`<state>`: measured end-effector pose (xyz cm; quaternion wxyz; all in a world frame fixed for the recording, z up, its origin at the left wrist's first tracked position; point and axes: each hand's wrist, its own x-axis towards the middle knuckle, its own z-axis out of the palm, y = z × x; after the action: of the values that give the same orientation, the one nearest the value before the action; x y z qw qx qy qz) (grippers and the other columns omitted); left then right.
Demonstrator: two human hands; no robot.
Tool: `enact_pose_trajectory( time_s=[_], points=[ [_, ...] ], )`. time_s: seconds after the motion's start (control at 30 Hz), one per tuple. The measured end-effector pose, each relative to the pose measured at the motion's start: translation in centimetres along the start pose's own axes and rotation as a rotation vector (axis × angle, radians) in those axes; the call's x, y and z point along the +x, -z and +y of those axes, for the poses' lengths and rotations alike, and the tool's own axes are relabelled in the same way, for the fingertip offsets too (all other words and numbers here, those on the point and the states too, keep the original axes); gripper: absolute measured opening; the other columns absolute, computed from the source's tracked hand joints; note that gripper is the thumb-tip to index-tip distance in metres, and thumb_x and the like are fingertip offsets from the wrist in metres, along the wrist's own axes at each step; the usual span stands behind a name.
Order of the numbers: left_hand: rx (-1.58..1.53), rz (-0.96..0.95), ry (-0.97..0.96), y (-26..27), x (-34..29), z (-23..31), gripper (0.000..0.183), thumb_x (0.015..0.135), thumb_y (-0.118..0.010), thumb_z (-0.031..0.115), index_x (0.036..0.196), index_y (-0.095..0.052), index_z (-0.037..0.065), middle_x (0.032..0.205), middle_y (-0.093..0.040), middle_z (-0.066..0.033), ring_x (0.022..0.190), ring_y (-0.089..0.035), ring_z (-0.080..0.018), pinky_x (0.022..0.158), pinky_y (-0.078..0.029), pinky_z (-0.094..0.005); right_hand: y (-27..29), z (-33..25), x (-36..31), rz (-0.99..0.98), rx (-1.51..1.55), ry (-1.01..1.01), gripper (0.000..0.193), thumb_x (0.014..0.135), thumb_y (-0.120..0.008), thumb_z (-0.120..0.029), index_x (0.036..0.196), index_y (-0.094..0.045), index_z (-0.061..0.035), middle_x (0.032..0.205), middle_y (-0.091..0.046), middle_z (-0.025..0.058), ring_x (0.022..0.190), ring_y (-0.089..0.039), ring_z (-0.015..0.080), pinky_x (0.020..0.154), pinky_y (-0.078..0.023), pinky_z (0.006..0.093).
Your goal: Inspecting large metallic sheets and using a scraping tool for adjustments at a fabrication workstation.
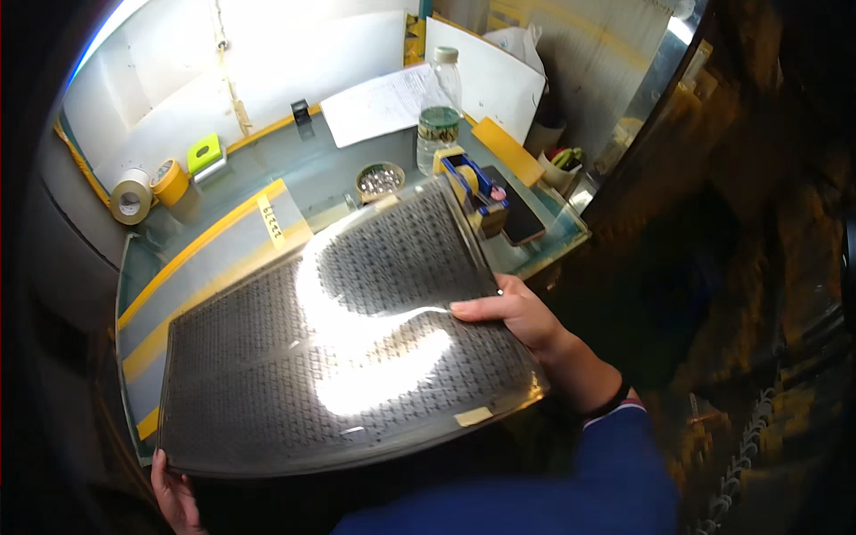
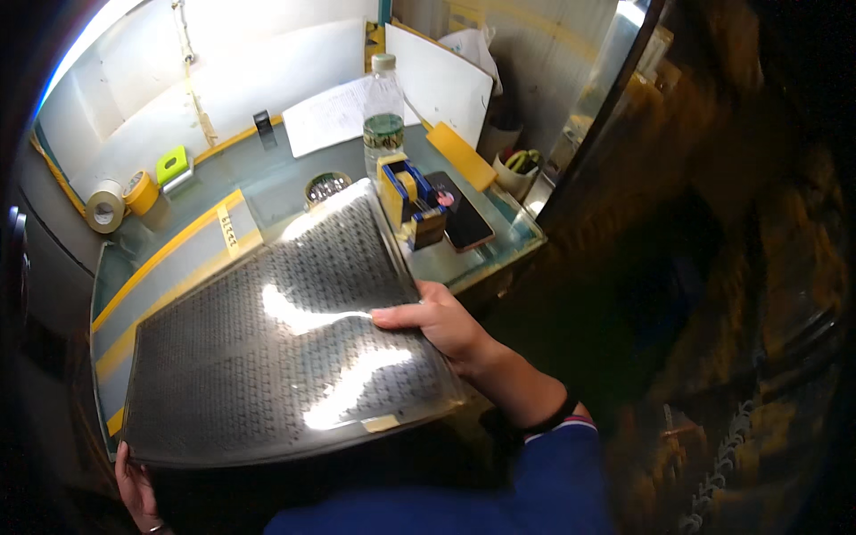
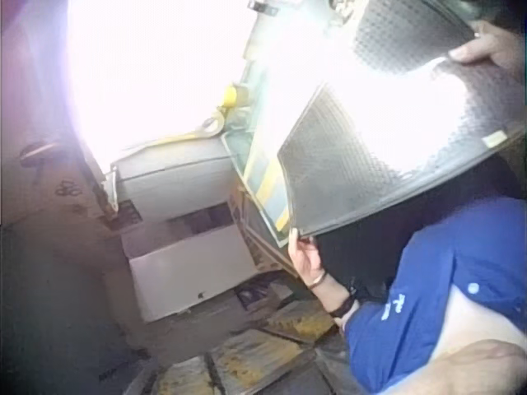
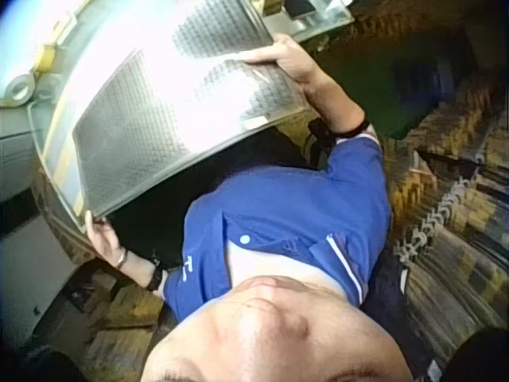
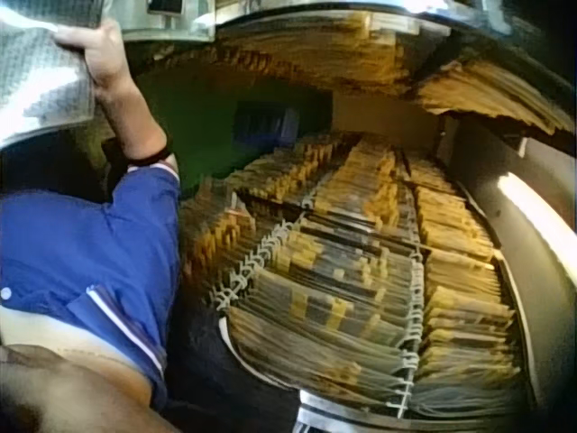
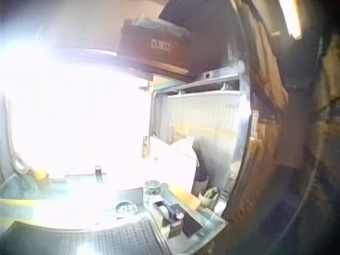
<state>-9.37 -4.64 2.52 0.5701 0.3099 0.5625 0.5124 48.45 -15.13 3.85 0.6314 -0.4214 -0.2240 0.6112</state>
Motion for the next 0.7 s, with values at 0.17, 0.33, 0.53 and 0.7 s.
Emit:
enact_pose_trajectory(
  time_s=[0.17,0.33,0.53,0.7],
  points=[
    [-0.079,0.015,-0.022,-0.4,1.9,-1.9,0.015,0.099,-0.061,0.015,0.111,-0.067,0.008,0.099,-0.073,-0.0024,0.081,-0.070,-0.0070,0.058,-0.060,-0.0191,-1.1,1.3,1.5,-0.047,-0.006,-0.012,0.026,0.088,-0.065,0.002,0.114,-0.064,0.0049,0.098,-0.072,0.0120,0.081,-0.071,0.0152,0.075,-0.059,0.0298],
    [0.033,0.029,0.021,-3.4,1.3,-2.6,0.011,0.098,-0.064,0.018,0.106,-0.063,0.010,0.091,-0.070,-0.0006,0.079,-0.070,-0.0111,0.064,-0.059,-0.0221,-2.2,2.5,2.9,-0.084,-0.022,0.037,0.025,0.089,-0.064,0.003,0.114,-0.063,0.0041,0.098,-0.072,0.0114,0.082,-0.071,0.0146,0.074,-0.059,0.0303],
    [0.108,-0.101,0.004,-6.2,0.4,-2.6,0.014,0.098,-0.061,0.017,0.110,-0.057,0.010,0.098,-0.066,-0.0017,0.089,-0.068,-0.0130,0.070,-0.059,-0.0257,-3.4,4.6,4.2,-0.122,-0.065,0.125,0.027,0.089,-0.065,0.003,0.116,-0.063,0.0049,0.101,-0.072,0.0105,0.085,-0.070,0.0142,0.078,-0.058,0.0300],
    [0.114,-0.117,-0.010,-5.5,0.6,-2.6,0.012,0.098,-0.061,0.017,0.108,-0.057,0.011,0.097,-0.066,-0.0019,0.089,-0.068,-0.0133,0.070,-0.058,-0.0262,-3.6,5.2,4.4,-0.128,-0.046,0.152,0.028,0.089,-0.067,0.002,0.117,-0.063,0.0058,0.103,-0.071,0.0106,0.085,-0.070,0.0155,0.080,-0.058,0.0307]
  ],
)
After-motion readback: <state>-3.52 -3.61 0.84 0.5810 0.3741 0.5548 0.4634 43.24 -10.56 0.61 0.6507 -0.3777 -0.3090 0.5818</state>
